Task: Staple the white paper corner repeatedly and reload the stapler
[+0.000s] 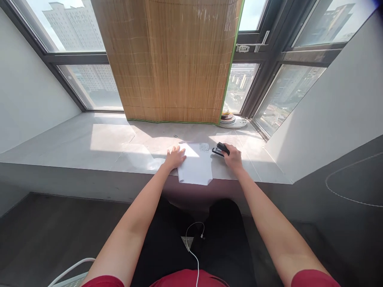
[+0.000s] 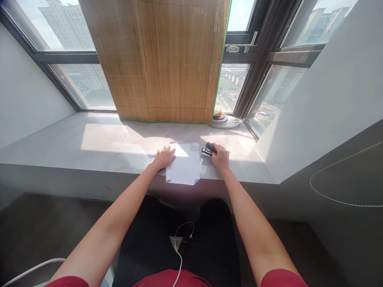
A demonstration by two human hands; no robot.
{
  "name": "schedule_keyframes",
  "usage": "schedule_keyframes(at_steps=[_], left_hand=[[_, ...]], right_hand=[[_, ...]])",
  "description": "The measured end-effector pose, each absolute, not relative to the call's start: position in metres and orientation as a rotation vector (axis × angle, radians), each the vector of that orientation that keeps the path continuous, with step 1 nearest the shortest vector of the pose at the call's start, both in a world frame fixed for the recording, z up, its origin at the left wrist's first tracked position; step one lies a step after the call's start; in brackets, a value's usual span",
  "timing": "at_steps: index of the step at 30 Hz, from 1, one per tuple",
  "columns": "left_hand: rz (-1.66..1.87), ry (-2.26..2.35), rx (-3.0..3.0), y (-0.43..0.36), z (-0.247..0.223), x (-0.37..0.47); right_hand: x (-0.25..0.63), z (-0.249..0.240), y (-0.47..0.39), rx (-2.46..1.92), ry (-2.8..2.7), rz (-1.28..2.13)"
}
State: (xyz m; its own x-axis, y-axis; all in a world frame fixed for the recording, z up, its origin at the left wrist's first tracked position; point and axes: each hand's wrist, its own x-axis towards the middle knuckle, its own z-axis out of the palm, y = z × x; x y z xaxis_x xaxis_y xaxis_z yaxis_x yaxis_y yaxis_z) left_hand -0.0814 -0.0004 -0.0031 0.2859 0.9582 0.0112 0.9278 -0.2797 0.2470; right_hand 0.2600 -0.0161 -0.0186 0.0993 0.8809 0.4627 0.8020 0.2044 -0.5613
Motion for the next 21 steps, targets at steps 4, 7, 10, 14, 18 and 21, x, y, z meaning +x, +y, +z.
schedule_keyframes(at_steps=[4, 7, 10, 14, 18, 21], left_hand=[[0.356, 1.764, 2.420, -0.007, -0.019, -0.093], [0.472, 1.773, 2.421, -0.007, -0.021, -0.094], [0.506, 1.773, 2.418, -0.005, -0.021, -0.092], [0.491, 1.711, 2.426, -0.007, -0.017, -0.094], [0.437, 1.643, 2.470, -0.012, -0.008, -0.097], [0.479, 1.588, 2.617, -0.014, 0.001, -0.089]], right_hand=[[0.275, -0.029, -0.021, -1.685, -1.734, 0.138], [0.267, -0.032, -0.018, -1.664, -1.765, 0.173], [0.258, -0.032, -0.014, -1.603, -1.813, 0.193], [0.247, -0.033, -0.011, -1.488, -1.888, 0.155], [0.241, -0.034, -0.011, -1.410, -1.990, 0.111], [0.238, -0.033, -0.013, -1.404, -2.047, 0.066]])
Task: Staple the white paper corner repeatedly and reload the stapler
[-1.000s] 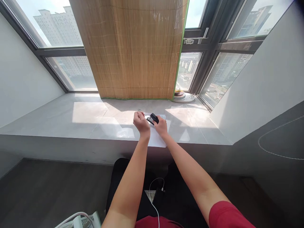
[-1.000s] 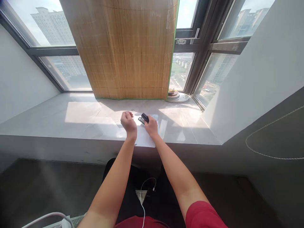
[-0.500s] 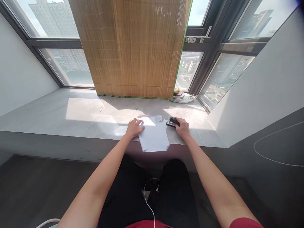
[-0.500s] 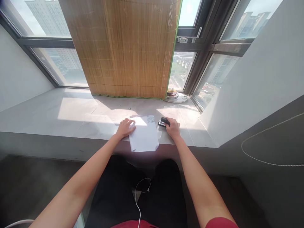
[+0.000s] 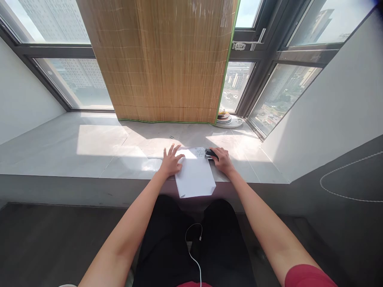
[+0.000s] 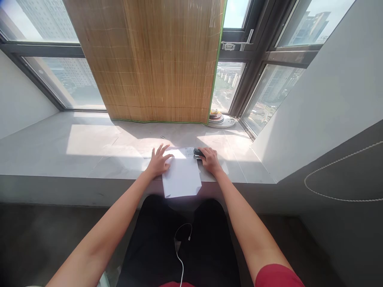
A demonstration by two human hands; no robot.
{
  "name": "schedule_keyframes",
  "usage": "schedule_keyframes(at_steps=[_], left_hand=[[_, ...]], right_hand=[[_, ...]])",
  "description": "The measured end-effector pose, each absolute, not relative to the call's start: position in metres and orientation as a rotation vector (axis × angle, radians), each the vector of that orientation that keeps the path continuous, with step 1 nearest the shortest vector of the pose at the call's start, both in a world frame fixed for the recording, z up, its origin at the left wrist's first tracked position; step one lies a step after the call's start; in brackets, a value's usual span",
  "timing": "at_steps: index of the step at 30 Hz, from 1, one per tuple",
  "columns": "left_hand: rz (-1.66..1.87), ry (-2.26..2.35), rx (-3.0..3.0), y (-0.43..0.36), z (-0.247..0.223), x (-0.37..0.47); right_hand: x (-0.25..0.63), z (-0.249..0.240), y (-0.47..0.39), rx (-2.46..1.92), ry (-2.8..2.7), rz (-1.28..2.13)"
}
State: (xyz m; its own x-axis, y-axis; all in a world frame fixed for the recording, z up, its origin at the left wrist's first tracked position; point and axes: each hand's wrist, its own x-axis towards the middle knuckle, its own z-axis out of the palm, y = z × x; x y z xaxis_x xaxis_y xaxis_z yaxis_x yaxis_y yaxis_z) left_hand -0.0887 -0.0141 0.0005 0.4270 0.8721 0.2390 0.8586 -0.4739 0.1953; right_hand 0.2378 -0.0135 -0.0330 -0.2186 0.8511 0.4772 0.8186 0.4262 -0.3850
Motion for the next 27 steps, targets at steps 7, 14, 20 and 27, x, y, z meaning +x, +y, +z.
schedule_keyframes(at_steps=[7, 14, 20, 27], left_hand=[[0.285, 1.294, 2.676, -0.016, -0.001, -0.046], [0.050, 1.221, 2.695, -0.020, 0.004, -0.032], [0.192, 1.157, 2.621, -0.034, -0.005, -0.015], [0.213, 1.196, 2.629, -0.036, -0.017, -0.003]], right_hand=[[0.231, -0.028, -0.018, -1.391, -2.115, -0.034], [0.231, -0.031, -0.015, -1.350, -2.172, -0.068], [0.231, -0.032, -0.016, -1.379, -2.189, -0.091], [0.232, -0.030, -0.017, -1.392, -2.188, -0.088]])
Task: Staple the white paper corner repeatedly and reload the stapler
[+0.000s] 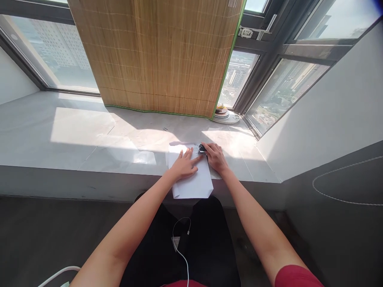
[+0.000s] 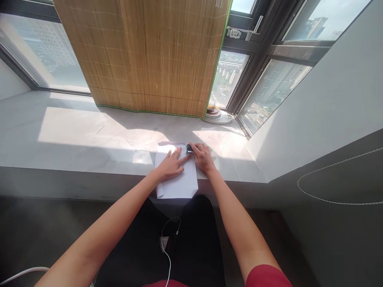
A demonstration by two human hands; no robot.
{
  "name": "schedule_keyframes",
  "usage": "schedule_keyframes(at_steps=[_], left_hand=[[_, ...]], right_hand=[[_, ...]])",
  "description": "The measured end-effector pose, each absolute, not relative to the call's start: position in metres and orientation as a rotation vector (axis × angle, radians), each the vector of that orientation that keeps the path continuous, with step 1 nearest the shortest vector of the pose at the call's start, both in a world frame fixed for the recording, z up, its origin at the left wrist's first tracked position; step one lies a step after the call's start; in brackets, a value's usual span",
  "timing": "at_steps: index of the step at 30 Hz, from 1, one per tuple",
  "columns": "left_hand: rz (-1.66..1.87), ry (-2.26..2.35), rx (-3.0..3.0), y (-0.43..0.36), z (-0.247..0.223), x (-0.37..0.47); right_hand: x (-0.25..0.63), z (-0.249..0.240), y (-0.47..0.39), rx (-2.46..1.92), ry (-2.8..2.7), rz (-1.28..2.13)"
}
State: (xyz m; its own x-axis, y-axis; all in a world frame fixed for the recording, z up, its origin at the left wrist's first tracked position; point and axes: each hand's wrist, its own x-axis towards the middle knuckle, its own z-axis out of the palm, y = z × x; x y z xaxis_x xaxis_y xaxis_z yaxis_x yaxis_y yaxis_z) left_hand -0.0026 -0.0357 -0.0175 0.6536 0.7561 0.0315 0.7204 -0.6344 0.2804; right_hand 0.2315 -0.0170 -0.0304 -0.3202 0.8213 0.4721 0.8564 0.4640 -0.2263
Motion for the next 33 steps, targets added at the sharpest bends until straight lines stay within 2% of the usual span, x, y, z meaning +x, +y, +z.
schedule_keyframes(at_steps=[33], left_hand=[[0.407, 1.274, 2.554, -0.045, -0.032, 0.023]], right_hand=[[0.234, -0.029, -0.017, -1.434, -2.236, -0.197]])
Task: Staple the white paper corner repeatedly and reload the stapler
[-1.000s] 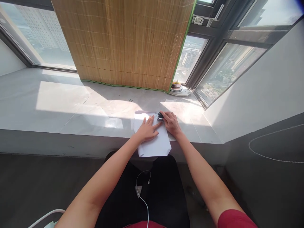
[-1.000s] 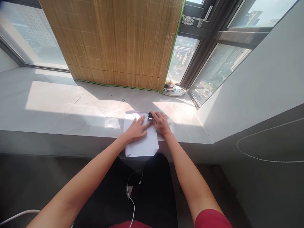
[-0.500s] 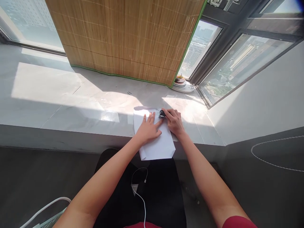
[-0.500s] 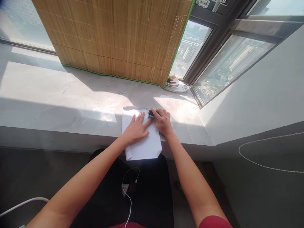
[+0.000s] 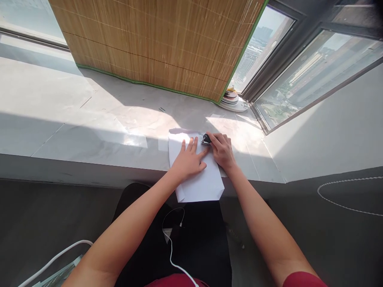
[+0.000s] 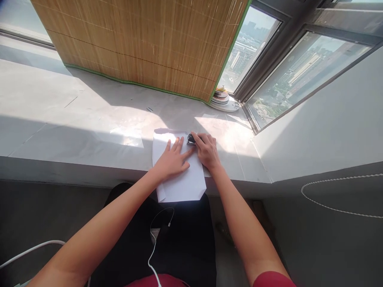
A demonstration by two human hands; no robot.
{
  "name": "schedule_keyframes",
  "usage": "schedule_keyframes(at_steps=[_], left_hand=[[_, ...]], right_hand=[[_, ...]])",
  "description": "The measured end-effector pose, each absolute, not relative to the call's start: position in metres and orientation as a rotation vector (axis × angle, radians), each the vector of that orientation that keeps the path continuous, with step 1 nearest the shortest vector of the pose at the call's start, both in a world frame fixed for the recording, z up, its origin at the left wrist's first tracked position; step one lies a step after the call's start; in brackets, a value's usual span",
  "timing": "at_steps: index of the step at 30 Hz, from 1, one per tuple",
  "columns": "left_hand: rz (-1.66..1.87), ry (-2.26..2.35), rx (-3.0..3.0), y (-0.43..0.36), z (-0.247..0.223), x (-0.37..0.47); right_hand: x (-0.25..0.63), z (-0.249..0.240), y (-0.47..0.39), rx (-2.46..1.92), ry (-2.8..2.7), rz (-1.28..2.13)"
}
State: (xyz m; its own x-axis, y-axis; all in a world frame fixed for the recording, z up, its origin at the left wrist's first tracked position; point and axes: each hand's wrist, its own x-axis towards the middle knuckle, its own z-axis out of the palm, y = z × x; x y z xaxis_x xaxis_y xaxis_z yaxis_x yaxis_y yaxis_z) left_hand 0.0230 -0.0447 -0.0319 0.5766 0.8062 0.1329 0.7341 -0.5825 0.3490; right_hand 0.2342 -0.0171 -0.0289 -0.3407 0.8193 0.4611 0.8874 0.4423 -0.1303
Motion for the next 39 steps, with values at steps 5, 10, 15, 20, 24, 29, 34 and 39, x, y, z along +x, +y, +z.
schedule_keyframes(at_steps=[5, 10, 15, 20, 24, 29, 34, 39], left_hand=[[0.382, 1.298, 2.571, -0.0460, -0.0301, 0.0226], [0.352, 1.307, 2.578, -0.0478, -0.0275, 0.0215], [0.352, 1.300, 2.578, -0.0483, -0.0272, 0.0212], [0.345, 1.297, 2.575, -0.0485, -0.0267, 0.0213], [0.365, 1.298, 2.578, -0.0487, -0.0274, 0.0215], [0.365, 1.303, 2.578, -0.0487, -0.0285, 0.0224], [0.370, 1.310, 2.577, -0.0483, -0.0299, 0.0231], [0.380, 1.307, 2.575, -0.0477, -0.0312, 0.0227]], right_hand=[[0.2334, -0.0289, -0.0184, -1.418, -2.233, -0.237], [0.2362, -0.0319, -0.0175, -1.390, -2.222, -0.289], [0.2381, -0.0331, -0.0162, -1.375, -2.237, -0.289], [0.2358, -0.0315, -0.0169, -1.399, -2.232, -0.273], [0.2332, -0.0295, -0.0178, -1.414, -2.230, -0.272], [0.2313, -0.0282, -0.0180, -1.438, -2.235, -0.261], [0.2307, -0.0289, -0.0186, -1.436, -2.234, -0.272], [0.2312, -0.0278, -0.0190, -1.431, -2.248, -0.289]])
